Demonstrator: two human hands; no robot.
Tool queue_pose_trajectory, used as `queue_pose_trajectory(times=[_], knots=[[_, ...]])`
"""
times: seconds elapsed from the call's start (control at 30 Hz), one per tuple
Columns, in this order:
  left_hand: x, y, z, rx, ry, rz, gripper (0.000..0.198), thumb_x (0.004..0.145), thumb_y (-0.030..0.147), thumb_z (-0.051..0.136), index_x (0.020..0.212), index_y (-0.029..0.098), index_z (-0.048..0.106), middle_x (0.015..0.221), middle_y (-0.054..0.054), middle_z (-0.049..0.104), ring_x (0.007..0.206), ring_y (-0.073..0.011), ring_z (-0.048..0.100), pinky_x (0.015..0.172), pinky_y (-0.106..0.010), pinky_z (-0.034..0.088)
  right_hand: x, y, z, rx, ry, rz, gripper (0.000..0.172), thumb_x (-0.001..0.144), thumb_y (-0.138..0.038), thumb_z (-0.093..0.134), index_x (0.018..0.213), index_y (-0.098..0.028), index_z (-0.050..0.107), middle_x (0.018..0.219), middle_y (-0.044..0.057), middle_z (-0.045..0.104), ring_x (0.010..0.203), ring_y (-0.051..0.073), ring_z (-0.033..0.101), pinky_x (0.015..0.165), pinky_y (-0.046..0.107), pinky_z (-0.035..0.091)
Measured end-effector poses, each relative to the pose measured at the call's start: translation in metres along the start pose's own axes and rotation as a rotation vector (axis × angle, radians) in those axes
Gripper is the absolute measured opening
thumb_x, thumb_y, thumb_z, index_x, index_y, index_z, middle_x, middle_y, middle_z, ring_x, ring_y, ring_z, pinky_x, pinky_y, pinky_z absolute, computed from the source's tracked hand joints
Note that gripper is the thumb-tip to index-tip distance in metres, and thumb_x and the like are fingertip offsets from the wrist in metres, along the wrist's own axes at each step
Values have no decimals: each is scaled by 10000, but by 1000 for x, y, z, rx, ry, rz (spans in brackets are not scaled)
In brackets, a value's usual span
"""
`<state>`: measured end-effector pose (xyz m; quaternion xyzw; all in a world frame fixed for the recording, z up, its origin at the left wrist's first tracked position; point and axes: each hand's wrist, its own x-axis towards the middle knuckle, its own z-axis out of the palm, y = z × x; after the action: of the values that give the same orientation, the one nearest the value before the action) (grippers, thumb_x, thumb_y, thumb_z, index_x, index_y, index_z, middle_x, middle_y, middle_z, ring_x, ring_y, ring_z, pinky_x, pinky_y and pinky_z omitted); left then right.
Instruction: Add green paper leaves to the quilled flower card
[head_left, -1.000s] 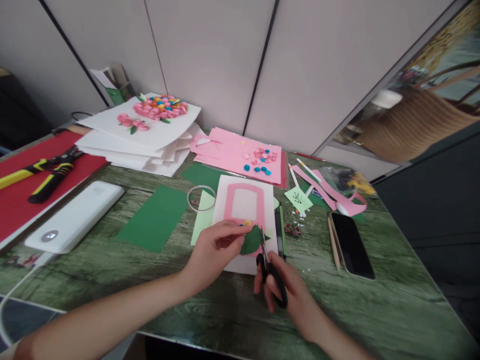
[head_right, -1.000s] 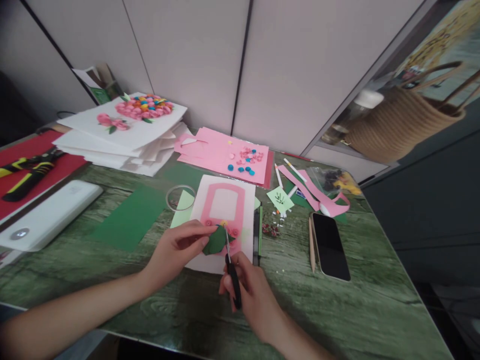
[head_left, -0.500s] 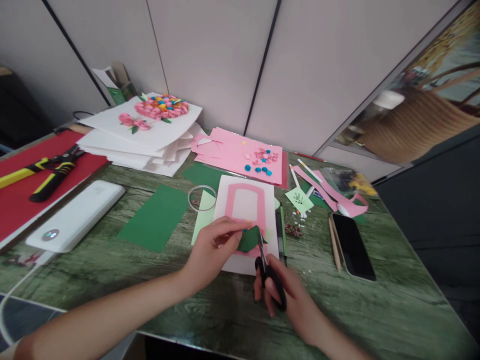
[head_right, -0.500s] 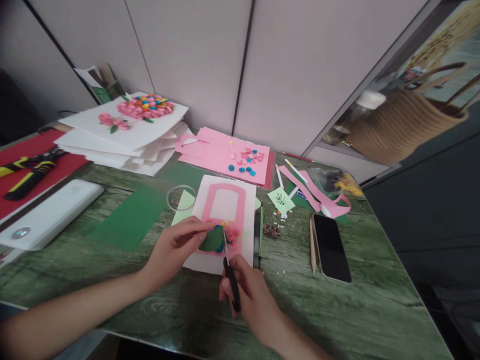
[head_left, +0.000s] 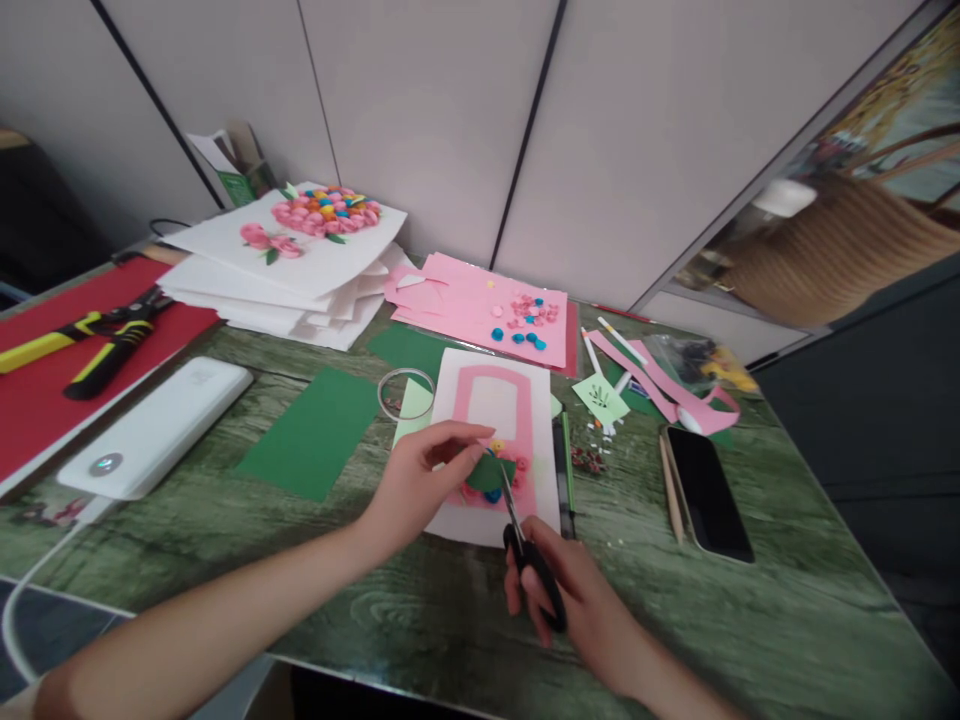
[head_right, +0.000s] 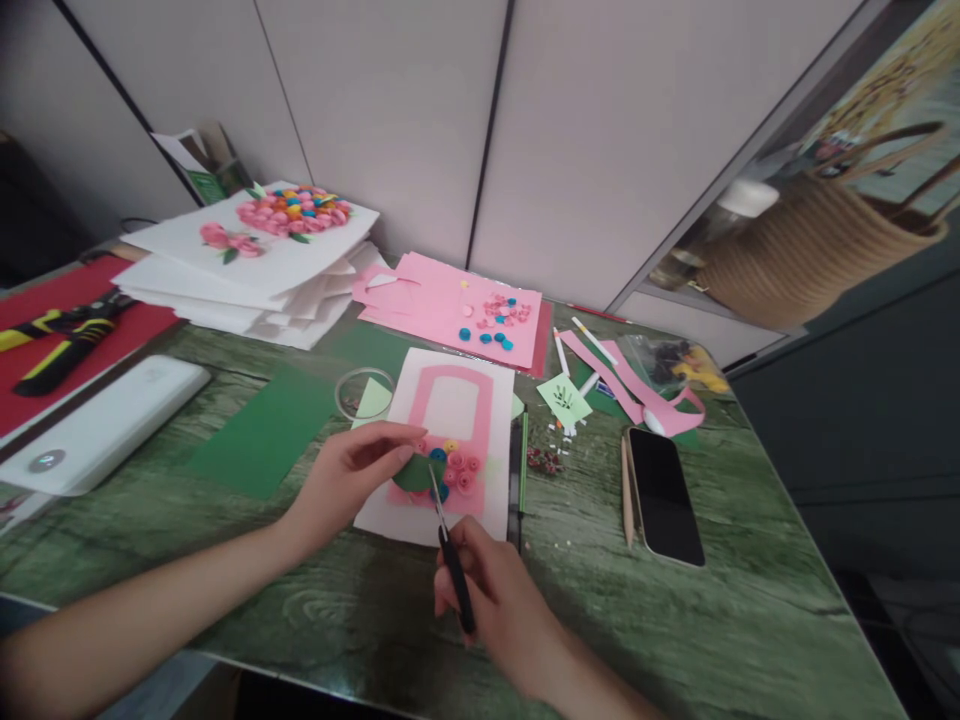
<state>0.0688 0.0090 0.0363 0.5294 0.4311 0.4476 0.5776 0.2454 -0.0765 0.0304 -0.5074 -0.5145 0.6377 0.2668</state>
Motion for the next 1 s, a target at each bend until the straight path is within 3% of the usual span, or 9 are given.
queue_pose_trajectory(times=[0.13,0.23,0.33,0.6,0.83,1.0], knots=[[-2,-2,1,-235,-12,-30,253,772,256,649,1013,185,622,770,-2,601,622,-93,555,544,-191,460,1,11,-3,38,66,-58,380,861,-562,442,861,-182,453,621,-33,536,393,41,375,374,163,317],[-7,-5,4,-345,-99,-114,196,753,275,672,884,170,570,695,20,557,548,-79,518,449,-168,404,1,13,-4,9,119,-96,355,877,-535,437,876,-181,459,619,-31,533,406,46,387,387,168,321],[-12,-6,8,-322,-171,-203,199,733,279,692,820,149,569,643,18,548,524,-79,499,394,-150,364,1,10,-2,-52,132,-106,357,877,-539,430,851,-184,450,622,-26,529,418,50,385,391,172,312],[-16,-11,12,-261,-77,-262,184,745,297,685,709,132,611,498,37,539,428,-46,431,377,-142,309,0,9,5,-90,76,-70,358,864,-549,449,831,-194,415,668,-12,534,462,57,410,429,187,328],[-16,-13,12,-169,-92,-302,220,736,318,672,677,121,593,477,36,543,387,-41,412,372,-159,280,-1,6,9,6,43,-121,477,818,-672,393,896,-203,423,750,17,561,493,66,419,460,210,390],[-18,-12,13,-123,-100,-306,233,733,333,661,680,122,575,480,37,543,378,-39,401,371,-163,272,-1,8,9,-6,38,-158,434,843,-636,395,923,-211,432,801,30,580,493,65,430,464,215,391]])
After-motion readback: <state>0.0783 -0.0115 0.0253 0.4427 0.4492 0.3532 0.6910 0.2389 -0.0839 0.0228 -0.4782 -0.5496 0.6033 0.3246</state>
